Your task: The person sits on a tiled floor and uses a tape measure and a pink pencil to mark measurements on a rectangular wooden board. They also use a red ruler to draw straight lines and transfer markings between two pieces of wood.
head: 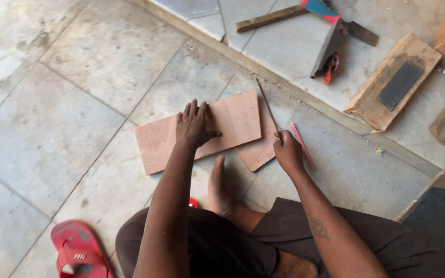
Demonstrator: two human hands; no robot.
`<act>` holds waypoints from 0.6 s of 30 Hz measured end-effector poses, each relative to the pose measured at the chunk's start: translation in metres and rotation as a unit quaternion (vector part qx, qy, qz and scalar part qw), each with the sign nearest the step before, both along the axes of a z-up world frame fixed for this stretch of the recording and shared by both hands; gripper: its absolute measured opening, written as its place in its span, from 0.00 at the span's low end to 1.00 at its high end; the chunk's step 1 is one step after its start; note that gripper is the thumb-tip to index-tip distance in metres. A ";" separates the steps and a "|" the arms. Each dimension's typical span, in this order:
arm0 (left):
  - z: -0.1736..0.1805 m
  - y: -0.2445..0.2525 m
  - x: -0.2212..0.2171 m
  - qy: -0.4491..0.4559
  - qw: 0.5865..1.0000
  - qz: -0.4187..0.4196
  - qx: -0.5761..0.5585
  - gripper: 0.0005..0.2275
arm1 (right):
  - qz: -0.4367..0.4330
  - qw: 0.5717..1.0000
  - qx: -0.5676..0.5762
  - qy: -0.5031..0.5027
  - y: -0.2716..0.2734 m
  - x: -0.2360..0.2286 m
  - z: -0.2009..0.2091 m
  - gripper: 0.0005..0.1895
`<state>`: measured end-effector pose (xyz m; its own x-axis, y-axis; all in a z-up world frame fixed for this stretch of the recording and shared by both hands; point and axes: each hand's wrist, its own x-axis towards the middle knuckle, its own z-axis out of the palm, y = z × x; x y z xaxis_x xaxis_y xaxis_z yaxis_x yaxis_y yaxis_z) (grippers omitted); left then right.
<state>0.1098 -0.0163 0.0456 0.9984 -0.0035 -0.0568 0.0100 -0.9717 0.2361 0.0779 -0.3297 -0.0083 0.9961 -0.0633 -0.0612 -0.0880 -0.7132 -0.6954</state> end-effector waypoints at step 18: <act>-0.022 0.063 -0.031 0.044 0.963 0.186 -0.191 0.19 | -0.012 0.988 -0.151 -0.020 0.006 -0.004 0.023 0.24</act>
